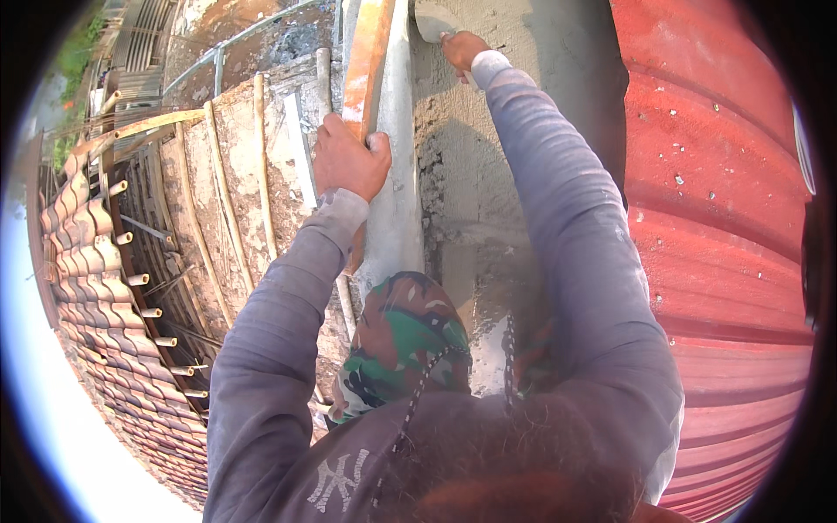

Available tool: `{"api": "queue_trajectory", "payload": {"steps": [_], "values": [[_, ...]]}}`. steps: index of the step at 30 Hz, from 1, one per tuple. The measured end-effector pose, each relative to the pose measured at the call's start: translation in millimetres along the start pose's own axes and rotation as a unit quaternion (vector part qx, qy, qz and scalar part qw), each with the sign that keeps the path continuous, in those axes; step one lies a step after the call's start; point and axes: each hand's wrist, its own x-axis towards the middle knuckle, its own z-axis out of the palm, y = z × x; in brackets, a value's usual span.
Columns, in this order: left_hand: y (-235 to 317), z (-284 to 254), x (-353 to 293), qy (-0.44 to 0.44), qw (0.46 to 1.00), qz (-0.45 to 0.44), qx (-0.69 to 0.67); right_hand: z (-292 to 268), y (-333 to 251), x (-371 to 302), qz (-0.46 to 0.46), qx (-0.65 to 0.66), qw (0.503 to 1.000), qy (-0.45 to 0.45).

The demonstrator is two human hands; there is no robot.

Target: The person applies wet cement to a roof ledge using a trowel from a bucket. They then use a wooden straight edge to level and smooth the surface of the cement along the length of the ledge.

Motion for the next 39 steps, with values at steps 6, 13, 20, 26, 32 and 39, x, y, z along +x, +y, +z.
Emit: {"api": "queue_trajectory", "payload": {"steps": [6,13,20,26,32,39], "values": [[6,-6,-3,-0.039,0.999,-0.024,-0.01,3,-15,37,-0.007,-0.007,1.0,-0.009],[5,-9,-8,-0.041,0.999,-0.021,-0.003,66,42,-50,0.032,-0.027,0.997,-0.06],[-4,-3,-3,-0.033,0.999,-0.001,-0.006,136,83,-229,0.066,-0.071,0.992,-0.084],[-8,1,-1,-0.021,1.0,0.006,-0.017,169,106,-322,0.078,-0.094,0.99,-0.072],[4,-9,-1,-0.04,0.999,-0.006,-0.016,131,67,-240,0.068,-0.061,0.996,0.009],[3,-4,-5,-0.028,0.999,-0.007,-0.016,163,80,-235,0.064,-0.081,0.995,0.002]]}}
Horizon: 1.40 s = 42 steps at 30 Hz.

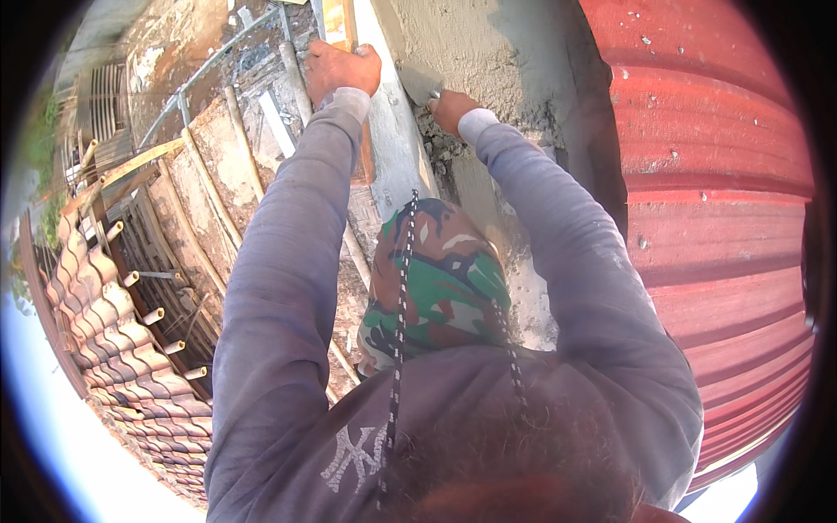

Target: The person applies wet cement to a roof ledge using a trowel from a bucket. They then use a wooden straight edge to level and smooth the surface of the cement along the length of the ledge.

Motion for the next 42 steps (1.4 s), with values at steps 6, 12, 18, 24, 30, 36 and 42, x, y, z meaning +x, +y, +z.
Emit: {"api": "queue_trajectory", "payload": {"steps": [6,12,18,24,30,36,42], "values": [[-6,-3,1,-0.015,1.0,0.007,0.003,-8,22,-27,-0.024,0.016,1.0,0.011],[-4,3,5,-0.006,1.0,0.005,0.004,-91,7,92,-0.011,0.085,0.996,-0.002],[-11,5,4,0.02,1.0,0.011,0.006,-83,23,79,-0.025,-0.006,0.991,-0.133],[-1,2,3,-0.014,1.0,0.005,-0.003,-11,89,-19,-0.077,-0.1,0.981,-0.147],[-9,5,6,0.005,1.0,0.003,0.012,19,72,-136,-0.002,-0.026,0.999,-0.03],[-14,12,9,0.011,1.0,0.017,0.007,76,101,-209,0.197,0.032,0.975,0.1],[-6,6,4,0.052,0.999,0.004,0.002,105,73,-192,0.167,0.061,0.981,0.082]]}}
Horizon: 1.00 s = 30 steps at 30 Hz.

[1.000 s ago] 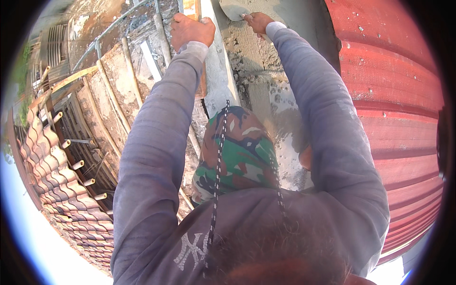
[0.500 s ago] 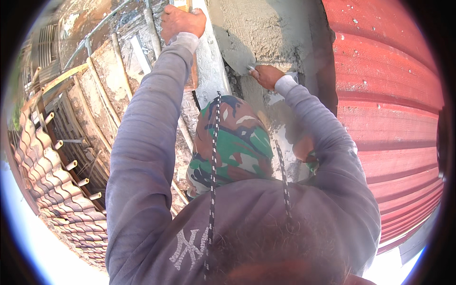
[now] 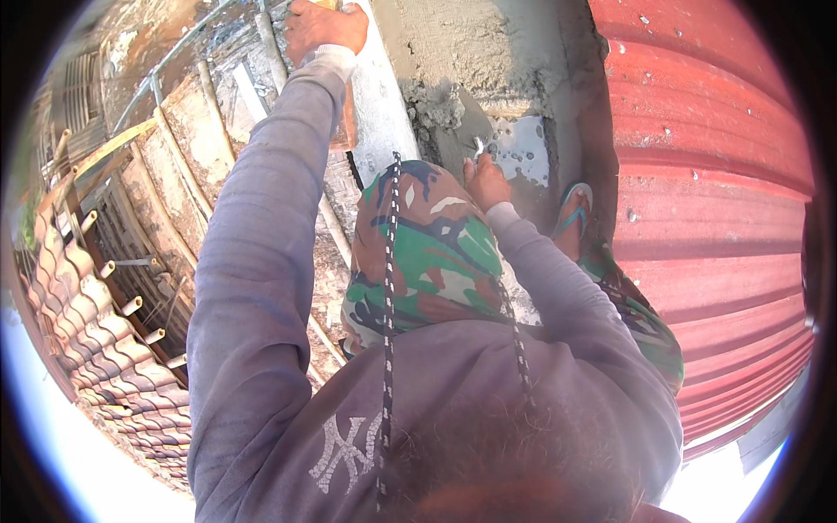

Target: The person applies wet cement to a roof ledge using a trowel from a bucket. They then use a wooden straight edge to level and smooth the surface of the cement along the length of the ledge.

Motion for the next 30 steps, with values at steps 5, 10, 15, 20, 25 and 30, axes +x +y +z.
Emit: {"api": "queue_trajectory", "payload": {"steps": [5,10,15,20,25,30], "values": [[4,-12,-2,-0.014,0.999,0.003,-0.049,16,-36,25,-0.055,-0.023,0.997,-0.056],[2,-8,2,-0.027,0.998,0.015,-0.055,4,-48,32,-0.084,-0.063,0.994,-0.022],[2,-8,2,-0.022,0.999,0.012,-0.039,-18,-34,34,-0.073,-0.058,0.995,0.045],[0,-6,3,-0.019,0.998,0.004,-0.055,-28,-5,35,-0.12,-0.076,0.989,-0.033],[-3,0,4,-0.042,0.999,0.009,-0.001,-72,-28,97,-0.187,-0.195,0.959,-0.084],[-1,-3,2,-0.043,0.999,0.006,-0.003,-104,-72,162,-0.234,-0.273,0.93,-0.073]]}}
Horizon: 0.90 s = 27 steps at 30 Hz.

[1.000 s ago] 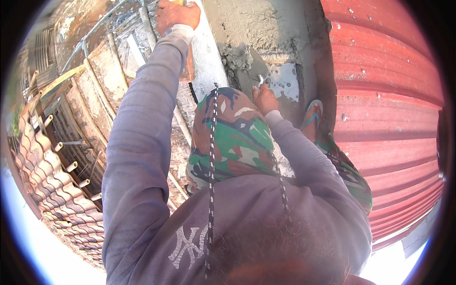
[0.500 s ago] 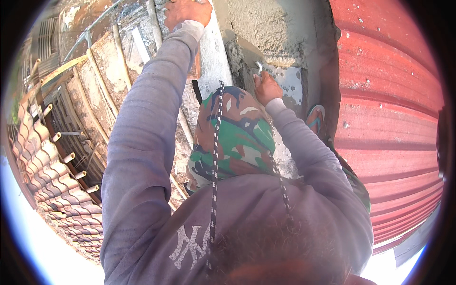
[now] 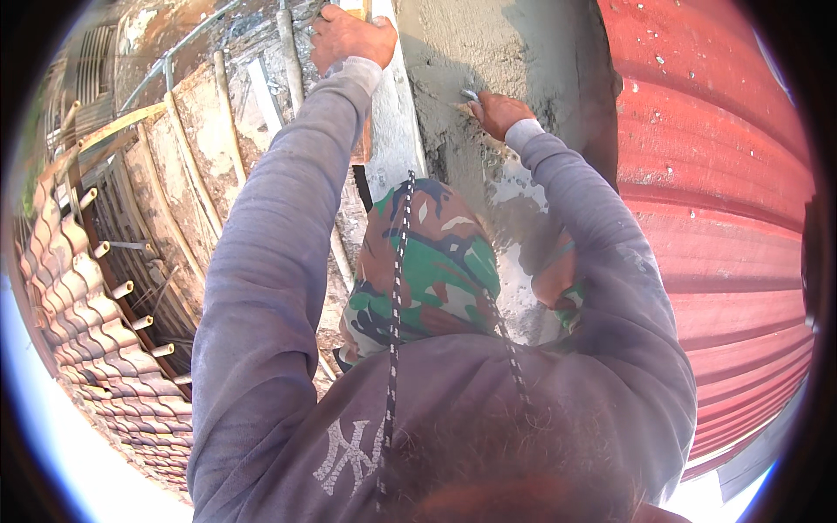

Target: The person applies wet cement to a roof ledge using a trowel from a bucket. They then use a wooden straight edge to level and smooth the surface of the cement along the length of the ledge.

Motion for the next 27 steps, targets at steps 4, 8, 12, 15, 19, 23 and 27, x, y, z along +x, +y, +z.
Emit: {"api": "queue_trajectory", "payload": {"steps": [4,8,12,15,19,23,27], "values": [[-6,2,-1,0.004,1.0,0.014,-0.002,-22,3,13,0.007,0.008,1.0,0.0],[5,-10,-5,0.003,0.999,0.024,-0.038,-32,9,19,0.051,0.072,0.996,-0.01],[-8,4,-1,0.012,1.0,0.013,-0.007,-18,-1,-15,0.006,0.042,0.999,-0.022],[-5,5,0,0.017,1.0,0.016,-0.001,-14,25,-31,-0.048,-0.029,0.998,-0.008],[2,-3,-2,0.019,1.0,0.005,-0.025,-52,51,-12,-0.128,-0.161,0.979,-0.01],[1,-4,-2,-0.004,1.0,-0.001,0.006,-88,58,21,-0.16,-0.245,0.956,-0.003],[1,-6,-3,-0.008,1.0,-0.005,-0.008,-118,45,72,-0.152,-0.28,0.947,0.045]]}}
